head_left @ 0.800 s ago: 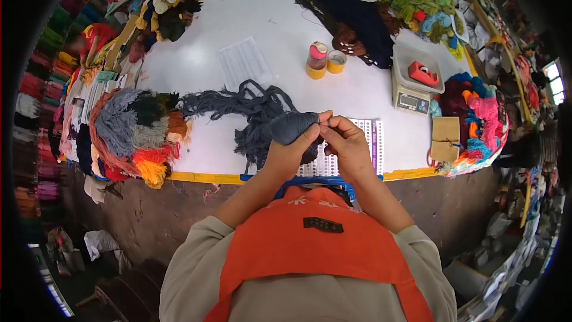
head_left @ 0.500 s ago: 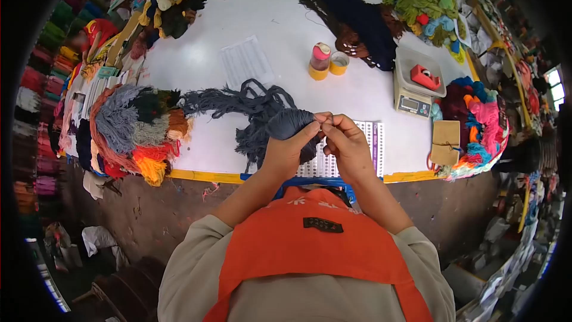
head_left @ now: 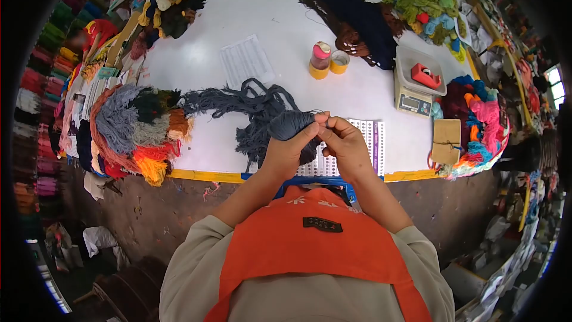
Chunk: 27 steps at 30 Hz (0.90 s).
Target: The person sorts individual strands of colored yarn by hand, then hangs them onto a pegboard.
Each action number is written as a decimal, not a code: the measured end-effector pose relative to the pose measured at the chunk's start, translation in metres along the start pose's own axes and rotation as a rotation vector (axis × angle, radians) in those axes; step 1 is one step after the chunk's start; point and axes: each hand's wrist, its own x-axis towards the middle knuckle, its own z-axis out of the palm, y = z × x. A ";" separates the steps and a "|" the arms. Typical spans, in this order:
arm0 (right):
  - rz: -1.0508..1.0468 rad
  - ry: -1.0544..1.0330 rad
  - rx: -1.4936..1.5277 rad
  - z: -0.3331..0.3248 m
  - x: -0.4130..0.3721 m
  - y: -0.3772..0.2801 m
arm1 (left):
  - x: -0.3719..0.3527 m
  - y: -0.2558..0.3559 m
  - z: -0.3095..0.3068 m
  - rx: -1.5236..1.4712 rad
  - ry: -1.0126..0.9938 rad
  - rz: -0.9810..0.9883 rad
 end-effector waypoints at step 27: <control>0.042 -0.023 0.151 -0.015 -0.012 -0.007 | -0.004 0.000 0.010 -0.118 -0.018 -0.070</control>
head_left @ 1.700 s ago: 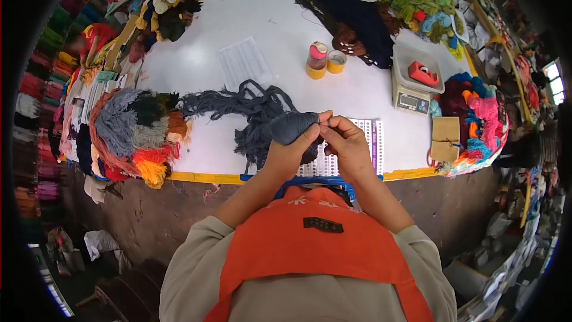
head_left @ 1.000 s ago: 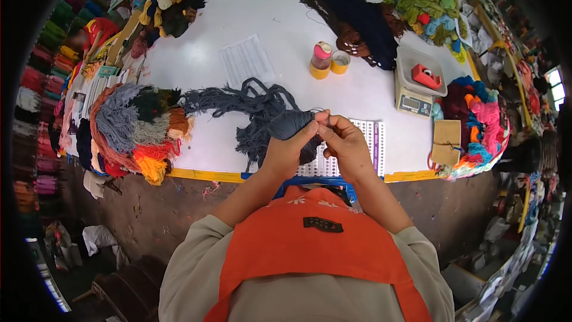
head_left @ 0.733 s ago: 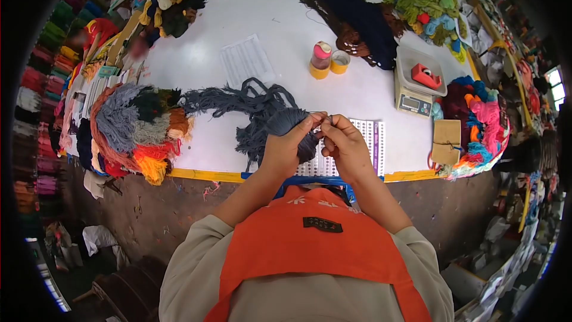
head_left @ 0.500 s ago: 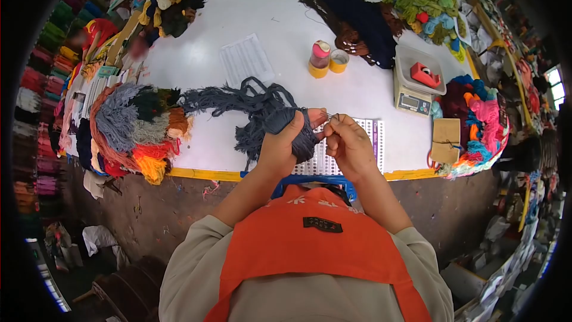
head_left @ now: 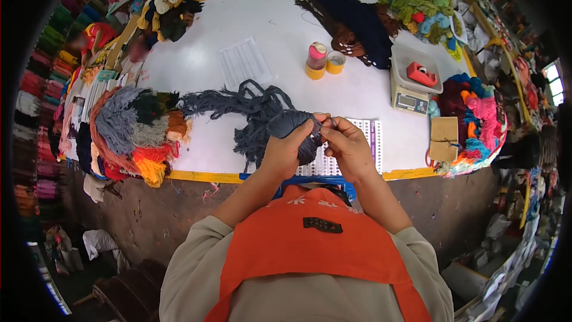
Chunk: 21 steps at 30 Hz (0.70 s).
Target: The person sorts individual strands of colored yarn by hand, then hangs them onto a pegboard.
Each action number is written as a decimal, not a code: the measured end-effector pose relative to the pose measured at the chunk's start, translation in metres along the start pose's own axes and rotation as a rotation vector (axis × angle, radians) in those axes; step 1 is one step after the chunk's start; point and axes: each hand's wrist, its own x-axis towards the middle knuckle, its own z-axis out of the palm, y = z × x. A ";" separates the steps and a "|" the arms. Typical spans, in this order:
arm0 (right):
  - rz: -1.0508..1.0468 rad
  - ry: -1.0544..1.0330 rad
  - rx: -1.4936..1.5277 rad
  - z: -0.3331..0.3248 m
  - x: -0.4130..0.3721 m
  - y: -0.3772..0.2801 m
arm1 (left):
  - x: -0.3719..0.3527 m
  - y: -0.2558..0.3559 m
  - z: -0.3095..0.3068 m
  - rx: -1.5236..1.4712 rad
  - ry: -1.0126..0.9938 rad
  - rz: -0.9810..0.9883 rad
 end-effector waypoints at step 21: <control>0.003 -0.036 0.135 -0.002 0.000 0.003 | 0.000 -0.006 -0.004 0.124 0.051 0.059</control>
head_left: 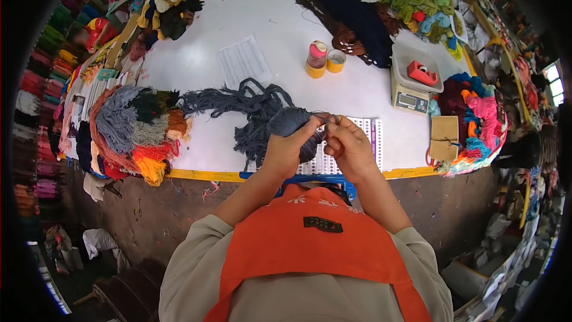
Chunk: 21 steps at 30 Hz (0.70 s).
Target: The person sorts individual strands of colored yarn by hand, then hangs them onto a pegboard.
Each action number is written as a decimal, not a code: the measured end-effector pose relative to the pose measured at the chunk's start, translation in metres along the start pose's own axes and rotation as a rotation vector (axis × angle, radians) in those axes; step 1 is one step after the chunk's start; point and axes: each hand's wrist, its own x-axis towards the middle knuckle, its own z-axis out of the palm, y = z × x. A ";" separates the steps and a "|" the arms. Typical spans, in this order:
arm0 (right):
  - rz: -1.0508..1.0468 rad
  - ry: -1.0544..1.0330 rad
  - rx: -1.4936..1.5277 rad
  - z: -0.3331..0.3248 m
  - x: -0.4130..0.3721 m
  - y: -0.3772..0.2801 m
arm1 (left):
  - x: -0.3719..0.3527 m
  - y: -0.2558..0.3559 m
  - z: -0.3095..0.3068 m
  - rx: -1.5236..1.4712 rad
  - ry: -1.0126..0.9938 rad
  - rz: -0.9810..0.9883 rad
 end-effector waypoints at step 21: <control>0.000 -0.022 -0.236 -0.002 -0.016 -0.008 | -0.008 0.006 0.005 -0.104 -0.111 -0.077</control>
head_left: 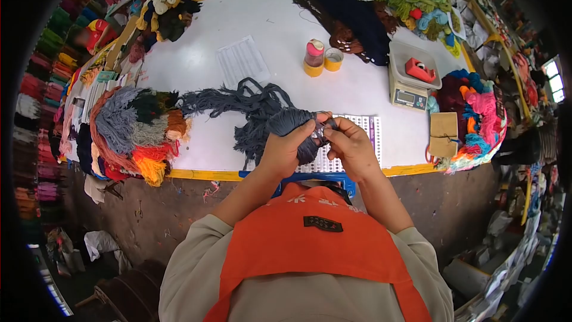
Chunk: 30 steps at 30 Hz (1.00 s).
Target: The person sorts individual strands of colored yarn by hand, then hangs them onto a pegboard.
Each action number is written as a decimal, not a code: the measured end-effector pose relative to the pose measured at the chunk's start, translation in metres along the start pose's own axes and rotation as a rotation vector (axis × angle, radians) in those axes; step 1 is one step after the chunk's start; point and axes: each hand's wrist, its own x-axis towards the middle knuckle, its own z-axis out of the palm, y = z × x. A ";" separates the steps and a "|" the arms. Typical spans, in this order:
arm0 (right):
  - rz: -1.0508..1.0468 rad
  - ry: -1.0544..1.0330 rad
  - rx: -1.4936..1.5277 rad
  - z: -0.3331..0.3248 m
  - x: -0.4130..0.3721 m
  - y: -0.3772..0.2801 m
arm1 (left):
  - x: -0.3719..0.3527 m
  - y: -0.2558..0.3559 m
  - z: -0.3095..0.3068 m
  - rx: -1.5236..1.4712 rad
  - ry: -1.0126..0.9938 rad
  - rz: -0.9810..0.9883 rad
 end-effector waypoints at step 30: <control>0.024 -0.004 0.076 -0.002 -0.001 0.000 | 0.000 -0.003 0.003 0.033 0.088 -0.010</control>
